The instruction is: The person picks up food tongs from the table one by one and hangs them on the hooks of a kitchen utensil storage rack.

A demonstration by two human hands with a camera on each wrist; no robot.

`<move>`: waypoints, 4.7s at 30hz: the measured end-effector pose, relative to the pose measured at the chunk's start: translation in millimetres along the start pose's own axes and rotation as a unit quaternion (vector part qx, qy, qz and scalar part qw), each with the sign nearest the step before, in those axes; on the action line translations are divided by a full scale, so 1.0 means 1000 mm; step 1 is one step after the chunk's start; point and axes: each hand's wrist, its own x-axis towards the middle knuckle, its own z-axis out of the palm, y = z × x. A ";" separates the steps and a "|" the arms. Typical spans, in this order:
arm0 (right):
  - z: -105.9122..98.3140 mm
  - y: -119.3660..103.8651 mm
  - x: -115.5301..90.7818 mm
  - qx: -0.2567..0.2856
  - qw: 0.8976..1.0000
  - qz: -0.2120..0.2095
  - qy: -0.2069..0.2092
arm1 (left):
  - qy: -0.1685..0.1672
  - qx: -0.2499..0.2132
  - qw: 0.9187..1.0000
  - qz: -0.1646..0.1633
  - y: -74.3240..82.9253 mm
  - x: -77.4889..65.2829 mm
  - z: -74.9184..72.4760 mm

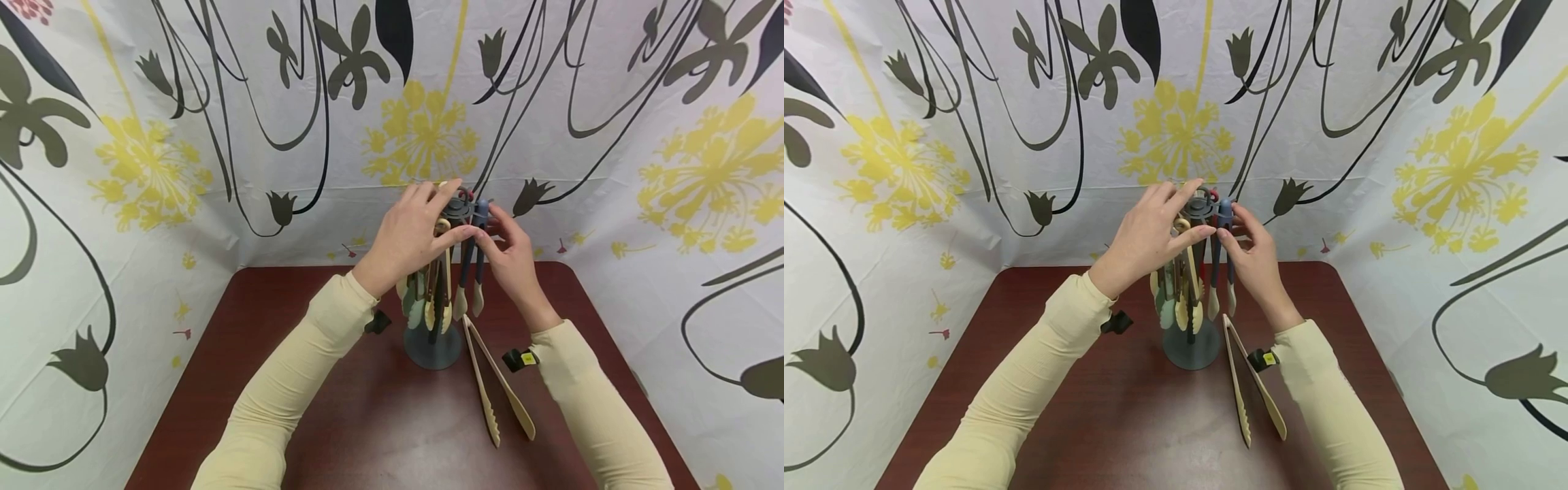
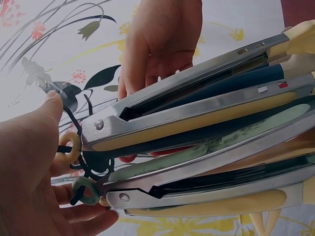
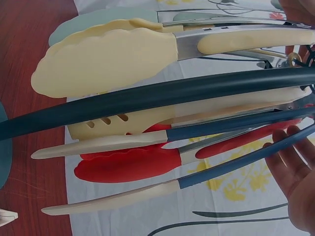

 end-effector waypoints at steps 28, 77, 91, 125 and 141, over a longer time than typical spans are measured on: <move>-0.030 0.103 -0.084 -0.207 0.952 0.149 -0.167 | -0.002 -0.015 1.000 -0.012 0.002 0.001 -0.001; -0.034 0.146 -0.122 -0.122 0.951 0.247 -0.140 | 0.015 0.078 0.997 0.003 0.007 -0.001 -0.001; -0.036 0.112 -0.114 0.039 0.989 0.133 -0.045 | 0.011 0.111 0.994 0.001 0.008 -0.002 -0.001; -0.025 -0.046 -0.002 0.031 0.998 0.006 -0.045 | -0.002 0.119 0.993 -0.007 0.009 -0.001 -0.004; -0.010 -0.014 0.014 0.038 0.998 -0.009 -0.053 | 0.022 0.129 0.991 -0.003 0.010 -0.001 -0.005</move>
